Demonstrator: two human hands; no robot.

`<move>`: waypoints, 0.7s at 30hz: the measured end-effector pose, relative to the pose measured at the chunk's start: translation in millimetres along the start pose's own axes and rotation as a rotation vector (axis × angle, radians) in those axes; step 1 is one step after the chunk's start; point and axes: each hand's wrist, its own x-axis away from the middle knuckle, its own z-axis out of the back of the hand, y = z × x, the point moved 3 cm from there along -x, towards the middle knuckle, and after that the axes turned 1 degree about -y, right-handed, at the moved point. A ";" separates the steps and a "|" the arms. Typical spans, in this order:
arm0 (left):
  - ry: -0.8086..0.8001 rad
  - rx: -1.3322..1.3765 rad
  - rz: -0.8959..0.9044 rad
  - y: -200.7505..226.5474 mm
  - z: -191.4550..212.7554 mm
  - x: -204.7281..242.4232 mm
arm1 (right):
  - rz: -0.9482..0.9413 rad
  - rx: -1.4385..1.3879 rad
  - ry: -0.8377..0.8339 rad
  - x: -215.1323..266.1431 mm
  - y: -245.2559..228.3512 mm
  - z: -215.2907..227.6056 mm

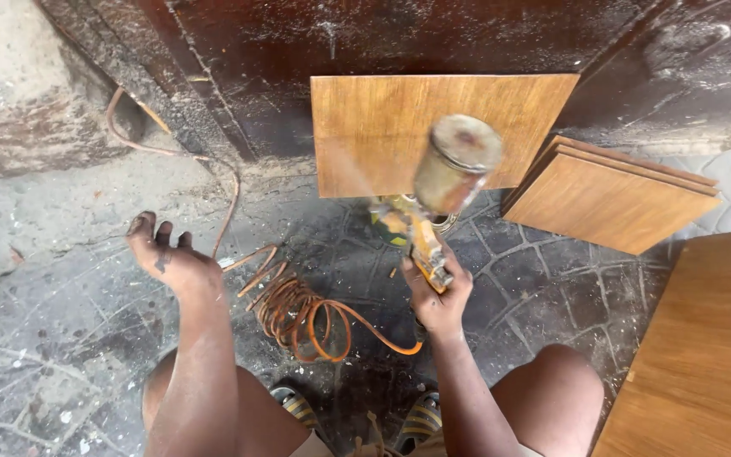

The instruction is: Applying varnish to wooden boards using a pneumatic spray gun in a workshop environment.

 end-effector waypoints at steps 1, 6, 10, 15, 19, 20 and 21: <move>0.013 0.006 0.047 -10.2 10.2 -16.9 | 0.021 0.067 0.040 -0.2 0.0 8.4; -0.002 -0.012 0.111 -10.5 4.6 -12.4 | 0.070 0.266 0.145 -15.3 11.1 55.5; -0.068 -0.095 0.004 10.8 -18.8 23.4 | 0.184 0.410 0.276 -23.6 18.0 90.4; -0.130 -0.092 0.010 12.1 -23.7 30.1 | 0.280 0.559 0.419 -6.4 39.8 117.8; -0.134 -0.098 0.006 6.2 -26.1 32.2 | 0.176 0.410 0.388 9.3 30.0 89.8; -0.127 -0.093 -0.002 6.4 -25.3 32.8 | 0.128 0.345 0.354 13.7 27.8 76.9; -0.115 -0.097 -0.009 5.8 -26.9 36.2 | 0.122 0.337 0.343 22.5 33.7 69.3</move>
